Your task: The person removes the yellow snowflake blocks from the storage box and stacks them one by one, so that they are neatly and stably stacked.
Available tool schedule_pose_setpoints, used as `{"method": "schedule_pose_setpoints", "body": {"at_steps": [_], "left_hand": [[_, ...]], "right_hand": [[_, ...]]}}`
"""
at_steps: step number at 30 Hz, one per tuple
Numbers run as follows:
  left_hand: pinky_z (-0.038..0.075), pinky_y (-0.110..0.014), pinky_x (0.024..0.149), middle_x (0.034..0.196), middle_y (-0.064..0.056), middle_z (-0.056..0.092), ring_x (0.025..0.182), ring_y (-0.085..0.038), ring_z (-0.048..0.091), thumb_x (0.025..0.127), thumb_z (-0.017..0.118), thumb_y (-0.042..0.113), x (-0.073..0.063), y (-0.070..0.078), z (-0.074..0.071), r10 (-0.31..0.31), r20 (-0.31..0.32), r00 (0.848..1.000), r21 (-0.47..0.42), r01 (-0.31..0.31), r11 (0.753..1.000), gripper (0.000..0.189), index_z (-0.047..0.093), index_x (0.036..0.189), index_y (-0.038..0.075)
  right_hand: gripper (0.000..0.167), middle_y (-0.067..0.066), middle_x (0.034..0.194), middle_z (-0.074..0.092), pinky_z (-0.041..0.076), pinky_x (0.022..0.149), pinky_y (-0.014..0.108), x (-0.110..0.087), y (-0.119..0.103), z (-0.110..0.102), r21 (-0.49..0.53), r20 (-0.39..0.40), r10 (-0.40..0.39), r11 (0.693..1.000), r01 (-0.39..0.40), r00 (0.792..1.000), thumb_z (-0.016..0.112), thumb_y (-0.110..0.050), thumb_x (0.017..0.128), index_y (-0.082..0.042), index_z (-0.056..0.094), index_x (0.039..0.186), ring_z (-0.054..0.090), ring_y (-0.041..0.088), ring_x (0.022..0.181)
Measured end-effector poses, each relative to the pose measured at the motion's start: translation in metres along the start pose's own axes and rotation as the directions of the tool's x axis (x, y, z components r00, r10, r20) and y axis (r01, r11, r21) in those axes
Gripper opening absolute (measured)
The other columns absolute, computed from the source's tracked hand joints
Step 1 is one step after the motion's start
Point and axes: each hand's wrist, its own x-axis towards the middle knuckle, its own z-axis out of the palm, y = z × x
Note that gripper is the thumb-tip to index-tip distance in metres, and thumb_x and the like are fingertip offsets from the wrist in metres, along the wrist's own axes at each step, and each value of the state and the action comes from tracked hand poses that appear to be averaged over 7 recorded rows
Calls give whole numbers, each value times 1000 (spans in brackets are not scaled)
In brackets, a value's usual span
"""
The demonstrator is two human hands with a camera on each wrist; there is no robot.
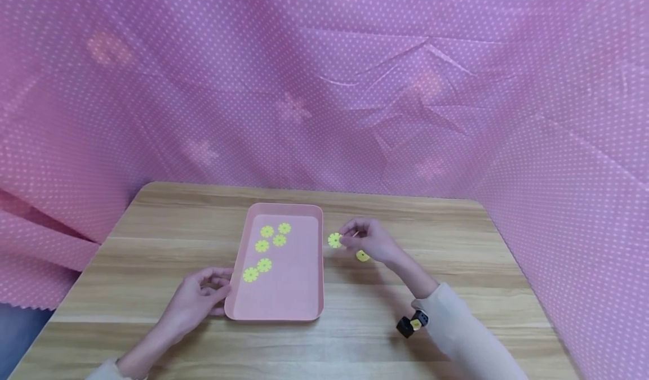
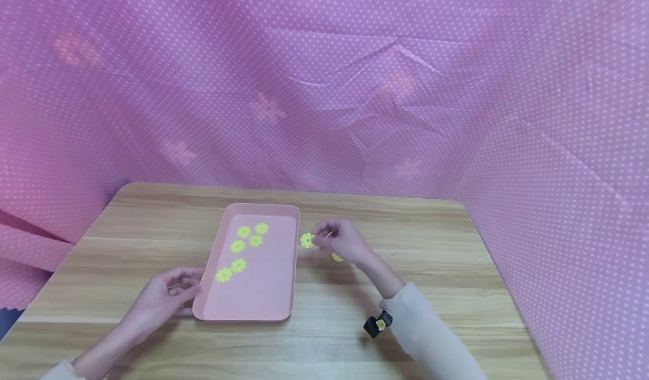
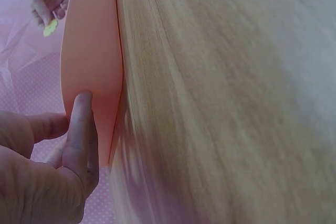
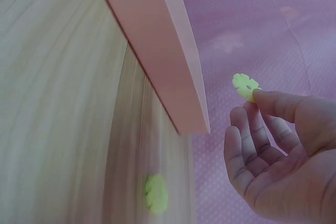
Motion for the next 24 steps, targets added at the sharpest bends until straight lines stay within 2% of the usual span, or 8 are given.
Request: {"method": "schedule_pose_setpoints", "body": {"at_steps": [3,6,12,19,24], "left_hand": [[72,-33,74,115,-18,64,85,-17,69,100,67,2,0,0,0,1,-3,1000,0,-1,1000,42,59,141,-4],[72,-33,74,115,-17,64,84,-17,69,100,67,3,0,0,0,6,-4,1000,4,-6,1000,43,58,142,-4],[72,-32,74,115,-17,65,85,-17,69,100,67,3,-1,-1,-1,3,-3,1000,8,-3,1000,43,58,142,-4],[72,-33,73,116,-17,65,85,-17,70,100,67,4,-1,-3,-2,-2,-1,1000,14,2,1000,43,58,142,-3],[72,-32,73,116,-17,65,86,-17,70,100,67,4,-1,-4,-5,-3,0,1000,18,3,1000,43,59,142,-2]], "right_hand": [[21,13,97,72,69,73,40,-2,8,-7,18,-19,28,999,-28,999,73,-9,96,1,71,115,70,31,83],[23,15,97,72,68,71,33,-5,16,-13,30,-36,54,998,-53,998,73,-8,96,2,71,116,70,25,80],[29,3,92,72,66,72,25,-9,29,-22,41,-73,68,997,-66,995,74,-7,95,9,68,119,66,11,77],[31,6,91,73,63,68,20,-19,43,-27,66,-98,59,996,-53,993,74,-2,93,14,67,119,66,10,77],[28,4,89,73,63,69,18,-22,55,-25,98,-113,105,991,-94,988,71,-2,95,14,66,118,66,11,78]]}}
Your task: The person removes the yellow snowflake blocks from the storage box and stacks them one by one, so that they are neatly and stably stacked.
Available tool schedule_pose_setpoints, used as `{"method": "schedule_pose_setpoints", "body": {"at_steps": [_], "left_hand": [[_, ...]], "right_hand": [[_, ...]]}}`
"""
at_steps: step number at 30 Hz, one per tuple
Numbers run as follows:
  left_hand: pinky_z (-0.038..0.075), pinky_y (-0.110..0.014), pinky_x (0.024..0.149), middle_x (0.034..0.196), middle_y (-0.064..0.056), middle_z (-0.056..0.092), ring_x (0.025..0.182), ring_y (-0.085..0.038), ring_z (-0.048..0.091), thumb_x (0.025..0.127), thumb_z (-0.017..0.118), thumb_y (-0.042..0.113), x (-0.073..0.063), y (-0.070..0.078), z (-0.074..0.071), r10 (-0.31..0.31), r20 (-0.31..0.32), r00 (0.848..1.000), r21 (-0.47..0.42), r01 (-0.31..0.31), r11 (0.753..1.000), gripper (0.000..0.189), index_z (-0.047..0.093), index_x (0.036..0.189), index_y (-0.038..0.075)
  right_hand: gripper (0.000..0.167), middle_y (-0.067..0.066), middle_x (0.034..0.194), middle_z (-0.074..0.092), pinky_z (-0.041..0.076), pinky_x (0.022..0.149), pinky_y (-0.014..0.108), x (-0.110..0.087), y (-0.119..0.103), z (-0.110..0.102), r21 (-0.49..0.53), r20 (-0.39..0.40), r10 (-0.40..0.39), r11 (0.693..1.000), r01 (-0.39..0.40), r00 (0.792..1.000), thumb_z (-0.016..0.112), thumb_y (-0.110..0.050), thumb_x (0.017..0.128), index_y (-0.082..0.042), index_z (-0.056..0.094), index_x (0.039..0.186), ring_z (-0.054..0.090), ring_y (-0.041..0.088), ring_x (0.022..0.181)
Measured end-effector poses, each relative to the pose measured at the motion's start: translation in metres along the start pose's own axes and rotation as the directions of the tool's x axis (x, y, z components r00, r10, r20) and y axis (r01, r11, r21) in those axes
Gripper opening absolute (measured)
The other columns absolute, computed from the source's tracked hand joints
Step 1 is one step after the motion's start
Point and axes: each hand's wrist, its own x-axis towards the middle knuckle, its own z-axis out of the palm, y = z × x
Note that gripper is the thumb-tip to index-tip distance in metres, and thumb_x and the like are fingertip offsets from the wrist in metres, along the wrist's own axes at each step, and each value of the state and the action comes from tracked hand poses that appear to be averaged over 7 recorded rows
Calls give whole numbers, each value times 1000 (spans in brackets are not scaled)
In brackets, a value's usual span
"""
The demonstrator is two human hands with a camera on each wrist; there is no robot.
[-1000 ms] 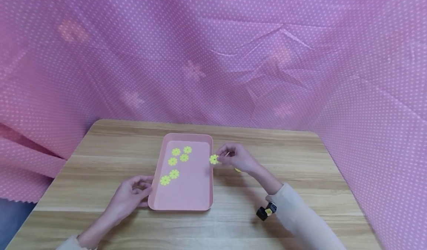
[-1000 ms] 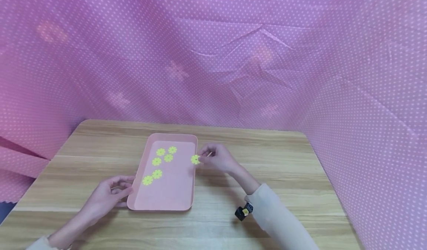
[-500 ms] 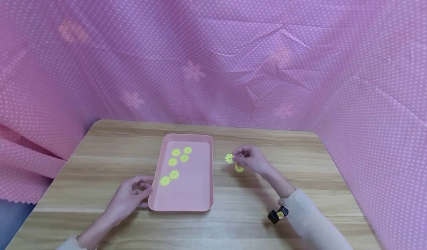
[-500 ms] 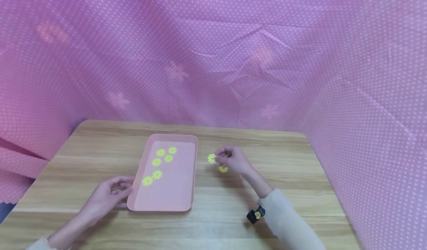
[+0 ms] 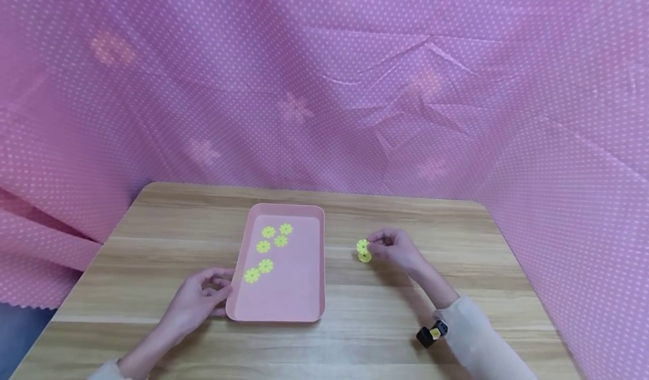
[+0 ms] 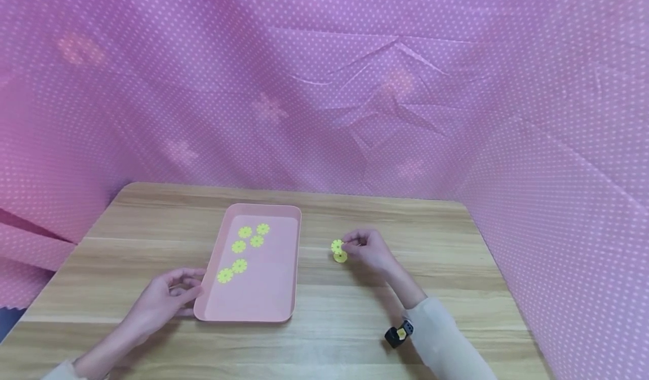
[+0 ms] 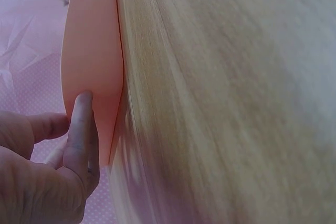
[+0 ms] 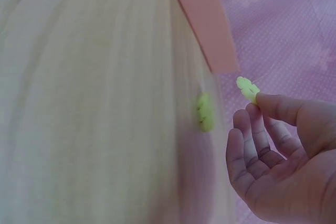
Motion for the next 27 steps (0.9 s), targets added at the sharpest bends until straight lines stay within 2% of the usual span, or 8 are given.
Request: {"method": "schedule_pose_setpoints", "body": {"at_steps": [6,14,27], "left_hand": [[72,-32,72,116,-17,65,85,-17,69,100,67,4,0,1,1,-4,-3,1000,0,4,1000,43,59,142,-2],[72,-33,73,115,-17,65,84,-18,69,101,67,4,0,2,2,-2,-3,1000,-11,1,1000,42,58,141,-3],[72,-33,73,116,-17,65,84,-17,69,100,67,3,1,3,5,-5,-15,1000,-13,5,1000,43,58,142,-3]], "right_hand": [[26,9,92,74,63,68,18,3,15,-1,-2,-13,42,999,-42,999,71,-3,96,12,67,118,66,12,77],[28,7,89,74,61,63,19,5,21,-1,-12,0,19,1000,-19,1000,71,-3,97,14,67,118,64,11,74],[23,4,85,74,58,60,17,12,27,-1,-46,-28,28,999,-29,999,71,-2,96,13,70,114,62,11,70]]}}
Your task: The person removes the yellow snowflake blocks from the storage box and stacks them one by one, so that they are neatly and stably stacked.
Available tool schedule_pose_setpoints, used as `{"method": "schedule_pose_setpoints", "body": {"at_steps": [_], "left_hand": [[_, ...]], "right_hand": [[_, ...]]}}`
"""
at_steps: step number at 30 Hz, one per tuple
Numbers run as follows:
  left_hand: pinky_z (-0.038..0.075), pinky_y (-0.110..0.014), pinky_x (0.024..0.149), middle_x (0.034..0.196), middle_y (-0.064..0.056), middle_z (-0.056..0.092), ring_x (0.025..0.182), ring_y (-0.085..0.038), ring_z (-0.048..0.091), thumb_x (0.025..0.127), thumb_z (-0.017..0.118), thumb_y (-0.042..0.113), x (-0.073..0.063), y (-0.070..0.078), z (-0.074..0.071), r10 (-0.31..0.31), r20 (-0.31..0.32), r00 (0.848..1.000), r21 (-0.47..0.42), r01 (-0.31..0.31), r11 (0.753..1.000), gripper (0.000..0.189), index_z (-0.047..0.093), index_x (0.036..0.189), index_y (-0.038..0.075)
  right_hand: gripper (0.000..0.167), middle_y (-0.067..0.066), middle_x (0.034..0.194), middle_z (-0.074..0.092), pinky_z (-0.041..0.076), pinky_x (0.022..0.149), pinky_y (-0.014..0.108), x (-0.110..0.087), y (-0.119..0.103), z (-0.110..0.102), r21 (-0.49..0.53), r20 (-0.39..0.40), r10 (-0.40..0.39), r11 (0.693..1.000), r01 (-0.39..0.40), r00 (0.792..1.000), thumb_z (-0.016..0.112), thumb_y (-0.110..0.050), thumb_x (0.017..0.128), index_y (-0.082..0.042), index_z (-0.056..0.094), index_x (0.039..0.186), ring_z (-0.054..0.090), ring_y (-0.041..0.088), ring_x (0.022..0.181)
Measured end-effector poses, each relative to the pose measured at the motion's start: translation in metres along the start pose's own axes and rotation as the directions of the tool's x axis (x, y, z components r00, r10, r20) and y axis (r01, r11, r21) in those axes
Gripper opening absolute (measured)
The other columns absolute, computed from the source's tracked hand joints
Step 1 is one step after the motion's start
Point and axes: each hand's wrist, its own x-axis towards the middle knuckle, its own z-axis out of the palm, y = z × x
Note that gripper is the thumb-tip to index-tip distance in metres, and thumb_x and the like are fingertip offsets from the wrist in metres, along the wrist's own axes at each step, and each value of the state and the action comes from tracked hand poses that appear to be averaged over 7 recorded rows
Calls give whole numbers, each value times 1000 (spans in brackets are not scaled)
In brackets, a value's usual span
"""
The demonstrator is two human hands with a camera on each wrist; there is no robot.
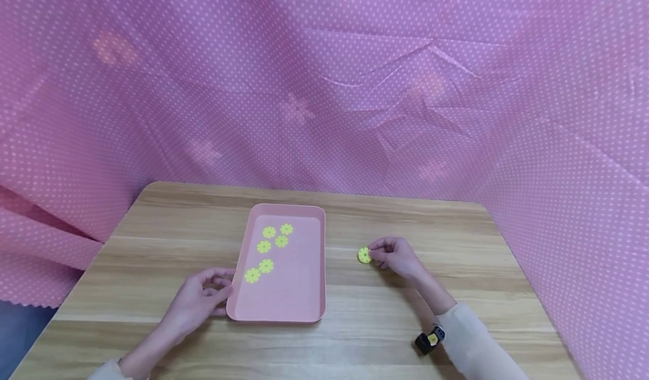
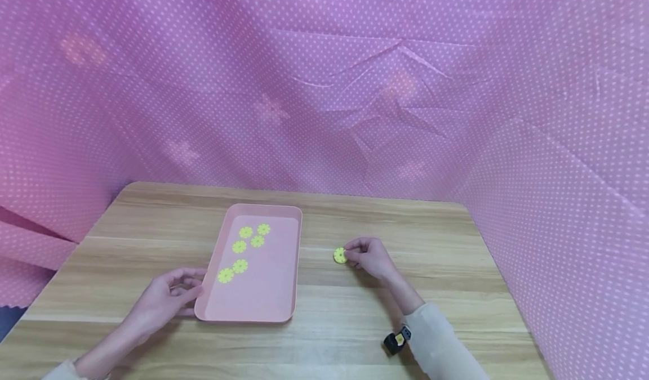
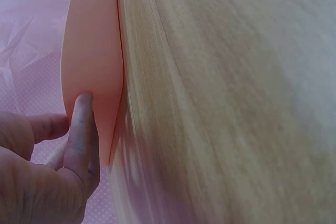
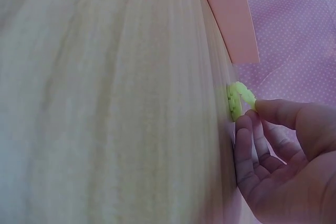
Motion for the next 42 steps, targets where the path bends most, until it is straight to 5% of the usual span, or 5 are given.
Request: {"method": "schedule_pose_setpoints", "body": {"at_steps": [7,27,42], "left_hand": [[72,-32,73,116,-18,64,83,-17,68,100,66,2,-1,2,1,-2,3,1000,-4,2,1000,42,59,141,-3],[72,-32,73,116,-17,65,82,-16,67,100,67,4,5,-7,-11,19,25,1000,6,-19,1000,43,59,142,-2],[72,-32,73,116,-17,64,83,-17,68,101,66,3,-1,-9,-5,17,17,1000,2,-17,1000,41,60,141,-1]], "right_hand": [[24,11,94,77,61,62,19,2,2,-1,-23,-12,5,1000,-5,1000,70,-5,98,12,70,115,64,11,71],[25,4,83,74,61,60,19,-4,0,12,-25,-48,25,999,-27,999,71,-6,98,12,71,115,62,11,69],[24,-1,78,71,58,59,18,-6,3,11,-30,-39,23,999,-25,999,70,-5,98,13,71,114,61,9,67]]}}
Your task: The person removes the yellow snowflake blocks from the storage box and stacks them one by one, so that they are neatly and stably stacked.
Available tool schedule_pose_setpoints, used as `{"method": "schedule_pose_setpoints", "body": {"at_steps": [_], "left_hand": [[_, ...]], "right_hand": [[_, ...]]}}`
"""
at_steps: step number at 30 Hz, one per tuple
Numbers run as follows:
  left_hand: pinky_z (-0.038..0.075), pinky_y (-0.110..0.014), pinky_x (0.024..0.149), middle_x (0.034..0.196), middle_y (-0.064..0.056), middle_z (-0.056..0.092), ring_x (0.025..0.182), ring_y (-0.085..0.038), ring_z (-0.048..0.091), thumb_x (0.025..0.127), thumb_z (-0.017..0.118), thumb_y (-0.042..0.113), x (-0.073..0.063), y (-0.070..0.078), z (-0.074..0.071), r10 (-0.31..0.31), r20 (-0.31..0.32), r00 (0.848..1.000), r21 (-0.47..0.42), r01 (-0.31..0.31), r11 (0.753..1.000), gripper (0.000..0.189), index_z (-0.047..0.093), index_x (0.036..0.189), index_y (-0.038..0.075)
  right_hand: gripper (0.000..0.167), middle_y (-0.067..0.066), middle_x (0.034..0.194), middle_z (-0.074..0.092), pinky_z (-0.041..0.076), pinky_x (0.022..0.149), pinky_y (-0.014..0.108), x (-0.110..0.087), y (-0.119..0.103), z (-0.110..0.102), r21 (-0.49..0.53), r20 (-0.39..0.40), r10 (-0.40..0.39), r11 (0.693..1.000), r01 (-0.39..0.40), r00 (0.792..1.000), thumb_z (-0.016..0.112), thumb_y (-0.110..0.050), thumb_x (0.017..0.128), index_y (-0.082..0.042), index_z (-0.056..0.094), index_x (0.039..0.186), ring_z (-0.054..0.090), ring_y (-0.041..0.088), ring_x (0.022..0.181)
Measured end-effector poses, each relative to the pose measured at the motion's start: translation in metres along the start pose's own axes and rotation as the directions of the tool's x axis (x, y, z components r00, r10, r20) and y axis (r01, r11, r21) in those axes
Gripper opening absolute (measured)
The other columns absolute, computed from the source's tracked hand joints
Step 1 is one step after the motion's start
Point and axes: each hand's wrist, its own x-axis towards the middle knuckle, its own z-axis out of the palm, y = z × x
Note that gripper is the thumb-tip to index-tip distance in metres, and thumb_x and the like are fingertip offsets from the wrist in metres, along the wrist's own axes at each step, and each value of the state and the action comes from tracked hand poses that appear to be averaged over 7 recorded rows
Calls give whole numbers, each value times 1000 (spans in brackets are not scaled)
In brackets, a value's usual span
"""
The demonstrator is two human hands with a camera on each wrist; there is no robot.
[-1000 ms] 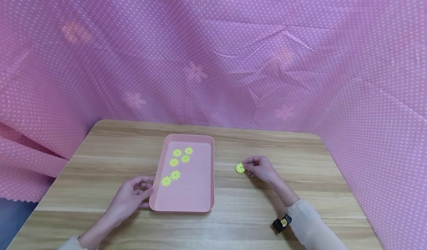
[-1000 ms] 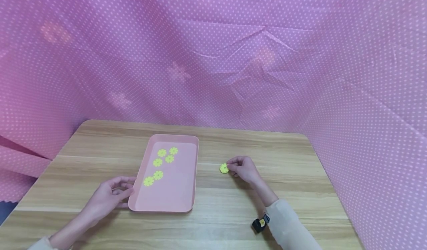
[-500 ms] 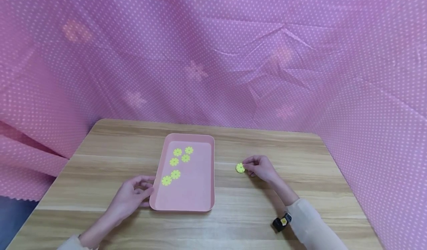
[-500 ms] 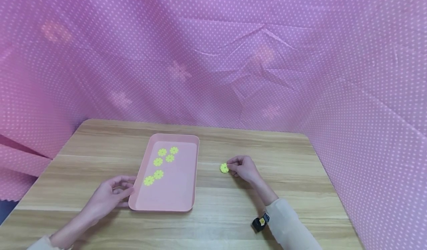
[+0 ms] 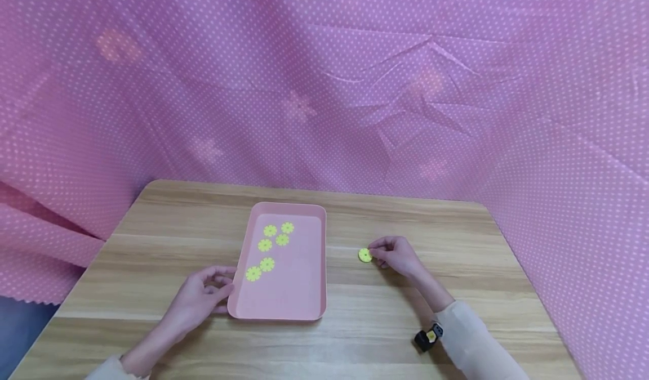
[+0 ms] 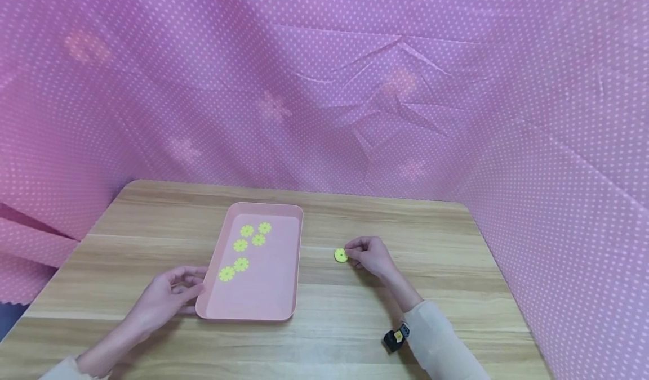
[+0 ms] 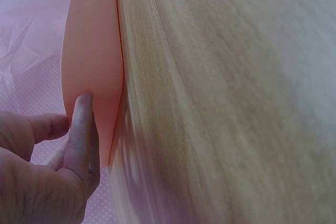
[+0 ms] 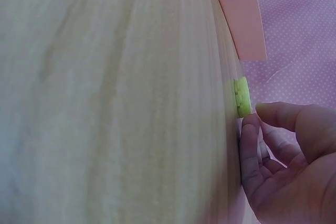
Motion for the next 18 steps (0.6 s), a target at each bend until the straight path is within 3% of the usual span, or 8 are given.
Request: {"method": "schedule_pose_setpoints", "body": {"at_steps": [8,12,18], "left_hand": [[72,-32,72,117,-18,65,83,-17,68,101,66,4,0,1,0,5,3,1000,5,-5,1000,42,59,142,-2],[72,-33,73,117,-18,65,84,-17,68,101,66,4,-1,1,-1,8,4,1000,1,-8,1000,43,58,142,-2],[72,-33,73,116,-17,65,84,-17,68,101,67,4,-1,2,-1,1,0,1000,2,-1,1000,43,58,142,-2]], "right_hand": [[27,8,88,75,63,63,21,-2,-6,-4,-11,13,-4,1000,5,1000,70,-10,100,10,71,119,64,11,71],[29,6,88,73,64,65,21,-1,-12,-4,-7,26,-8,1000,8,1000,71,-11,100,9,70,121,65,11,72],[34,8,86,70,65,66,21,-2,-37,1,22,43,-41,999,40,998,71,-8,98,12,67,124,65,10,71]]}}
